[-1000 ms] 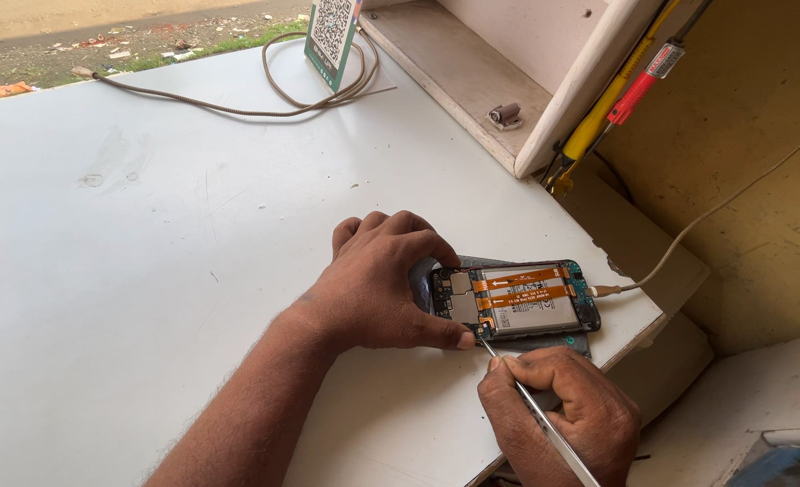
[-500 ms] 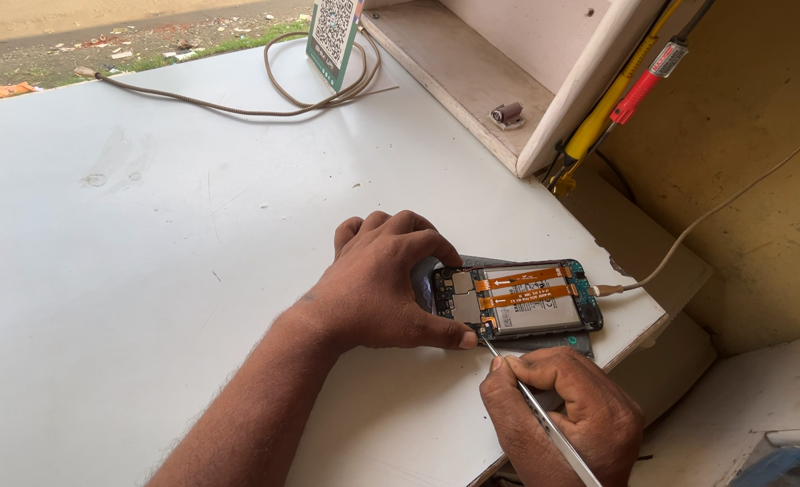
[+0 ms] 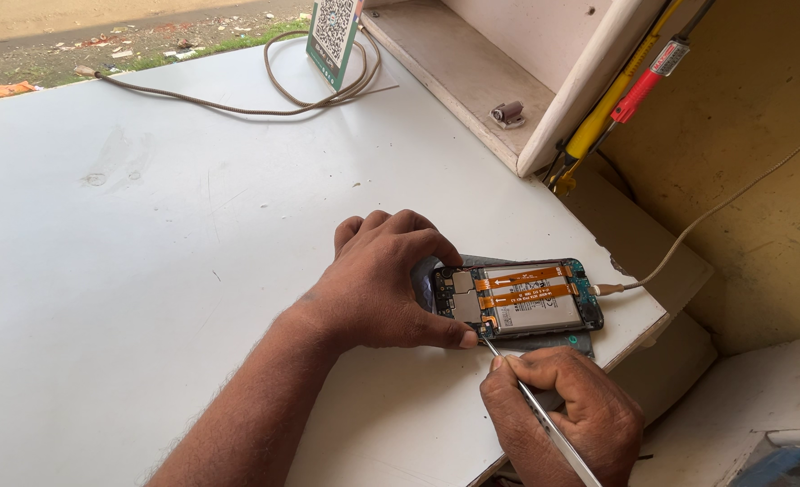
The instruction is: The person works on a smartphone at a counter, prying open the back cover and lifting the battery from the phone body. They use a metal pry tool to work around the battery, then press the back cover closed and hold the reassembled phone.
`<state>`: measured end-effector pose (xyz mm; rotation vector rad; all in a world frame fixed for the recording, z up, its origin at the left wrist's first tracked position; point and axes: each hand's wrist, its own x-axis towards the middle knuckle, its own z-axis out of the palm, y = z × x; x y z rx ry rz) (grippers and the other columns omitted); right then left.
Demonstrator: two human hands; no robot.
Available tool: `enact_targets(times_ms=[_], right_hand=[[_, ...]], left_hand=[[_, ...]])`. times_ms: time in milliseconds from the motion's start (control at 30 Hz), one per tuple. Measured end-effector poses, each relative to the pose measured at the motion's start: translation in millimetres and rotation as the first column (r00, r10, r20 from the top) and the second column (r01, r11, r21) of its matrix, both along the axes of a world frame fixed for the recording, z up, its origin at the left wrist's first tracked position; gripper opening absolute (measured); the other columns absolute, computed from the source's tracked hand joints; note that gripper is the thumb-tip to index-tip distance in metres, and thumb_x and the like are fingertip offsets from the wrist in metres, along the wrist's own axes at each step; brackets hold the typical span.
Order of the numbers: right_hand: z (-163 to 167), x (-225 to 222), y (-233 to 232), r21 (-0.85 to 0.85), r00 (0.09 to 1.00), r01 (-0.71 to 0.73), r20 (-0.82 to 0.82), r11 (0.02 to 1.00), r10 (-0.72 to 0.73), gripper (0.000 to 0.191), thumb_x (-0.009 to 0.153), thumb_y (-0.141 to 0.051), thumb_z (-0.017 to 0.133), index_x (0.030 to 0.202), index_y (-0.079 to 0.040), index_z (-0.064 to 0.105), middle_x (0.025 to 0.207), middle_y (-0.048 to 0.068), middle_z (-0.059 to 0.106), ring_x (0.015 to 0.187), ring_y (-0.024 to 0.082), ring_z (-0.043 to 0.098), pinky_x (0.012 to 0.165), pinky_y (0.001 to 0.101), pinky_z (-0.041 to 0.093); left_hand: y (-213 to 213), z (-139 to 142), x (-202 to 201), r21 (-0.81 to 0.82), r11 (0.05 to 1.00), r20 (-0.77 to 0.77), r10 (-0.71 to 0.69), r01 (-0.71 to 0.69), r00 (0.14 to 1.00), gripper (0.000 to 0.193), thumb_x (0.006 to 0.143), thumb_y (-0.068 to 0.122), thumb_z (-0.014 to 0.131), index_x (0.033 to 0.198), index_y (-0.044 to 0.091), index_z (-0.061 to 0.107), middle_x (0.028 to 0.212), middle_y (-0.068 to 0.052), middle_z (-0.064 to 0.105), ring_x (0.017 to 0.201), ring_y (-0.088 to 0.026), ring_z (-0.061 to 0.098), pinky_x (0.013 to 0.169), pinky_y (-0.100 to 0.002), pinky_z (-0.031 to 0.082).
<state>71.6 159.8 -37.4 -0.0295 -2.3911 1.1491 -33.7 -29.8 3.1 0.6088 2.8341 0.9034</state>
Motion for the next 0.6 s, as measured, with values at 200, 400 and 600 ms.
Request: enact_targets(times_ms=[200, 400, 600], right_hand=[[-0.1, 0.3, -0.2, 0.004, 1.0, -0.002, -0.011, 1.0, 0.002, 0.011, 0.075, -0.005, 0.084, 0.074, -0.004, 0.074, 0.074, 0.008, 0.078, 0.068, 0.012, 0.078, 0.06, 0.0297, 0.063], [-1.1, 0.1, -0.7, -0.002, 1.0, 0.008, -0.013, 1.0, -0.008, 0.01, 0.074, -0.005, 0.084, 0.074, -0.004, 0.074, 0.074, 0.009, 0.078, 0.068, 0.011, 0.077, 0.06, 0.0294, 0.063], [-0.2, -0.5, -0.7, 0.006, 0.999, -0.009, -0.044, 1.0, 0.009, 0.011, 0.074, -0.004, 0.084, 0.074, -0.003, 0.073, 0.074, 0.009, 0.078, 0.067, 0.011, 0.077, 0.059, 0.0291, 0.062]], left_hand=[[-0.1, -0.5, -0.1, 0.0, 1.0, 0.004, -0.001, 0.001, 1.0, 0.086, 0.043, 0.062, 0.094, 0.118, 0.024, 0.074, 0.123, -0.002, 0.061, 0.129, -0.021, 0.048, 0.122, -0.044, 0.018], [-0.3, -1.1, -0.3, 0.002, 1.0, 0.003, -0.002, 0.002, 1.0, 0.086, 0.043, 0.061, 0.094, 0.118, 0.024, 0.074, 0.123, -0.002, 0.061, 0.129, -0.021, 0.049, 0.122, -0.044, 0.018], [-0.8, -1.2, -0.4, 0.008, 1.0, -0.004, -0.003, 0.003, 1.0, 0.083, 0.044, 0.062, 0.094, 0.115, 0.023, 0.074, 0.123, -0.002, 0.061, 0.129, -0.022, 0.048, 0.122, -0.045, 0.018]])
